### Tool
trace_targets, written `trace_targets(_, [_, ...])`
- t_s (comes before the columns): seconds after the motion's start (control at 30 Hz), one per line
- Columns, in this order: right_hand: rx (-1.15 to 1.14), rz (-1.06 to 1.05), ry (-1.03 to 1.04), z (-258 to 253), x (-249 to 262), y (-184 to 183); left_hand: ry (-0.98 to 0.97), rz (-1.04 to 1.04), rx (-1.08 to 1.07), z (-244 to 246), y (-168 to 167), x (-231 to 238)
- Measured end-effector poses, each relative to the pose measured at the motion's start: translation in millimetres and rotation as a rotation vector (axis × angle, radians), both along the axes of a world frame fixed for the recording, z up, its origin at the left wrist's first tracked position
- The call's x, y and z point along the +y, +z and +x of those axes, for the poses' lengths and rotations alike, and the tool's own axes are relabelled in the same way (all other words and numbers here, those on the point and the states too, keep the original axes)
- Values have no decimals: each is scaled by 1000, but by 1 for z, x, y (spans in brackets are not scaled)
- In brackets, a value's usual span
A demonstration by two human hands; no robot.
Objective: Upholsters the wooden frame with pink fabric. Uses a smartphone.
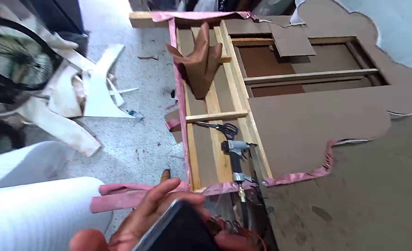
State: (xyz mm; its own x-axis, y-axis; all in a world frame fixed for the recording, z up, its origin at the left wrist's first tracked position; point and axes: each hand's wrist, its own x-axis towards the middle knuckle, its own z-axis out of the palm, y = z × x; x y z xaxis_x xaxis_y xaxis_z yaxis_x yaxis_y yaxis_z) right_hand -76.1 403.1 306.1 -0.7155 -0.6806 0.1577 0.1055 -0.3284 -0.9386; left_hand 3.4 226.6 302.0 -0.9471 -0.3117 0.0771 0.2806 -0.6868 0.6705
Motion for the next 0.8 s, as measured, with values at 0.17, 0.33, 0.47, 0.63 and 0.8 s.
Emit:
trace_targets(0.17, [51,0,35,1,-24,-35,71,172,28,-13,-3,-6])
trace_targets(0.33, [88,-24,61,2,-43,-30,115,225,92,-8,-8,-17])
trace_targets(0.47, [62,-14,163,1,-48,-22,198,194,115,-1,3,-25])
trace_targets(0.63, [-259,15,404,7,-50,-17,191,48,34,7,14,-41])
trace_targets(0.8, [-381,-34,493,12,-55,-4,198,-148,-72,11,16,-52])
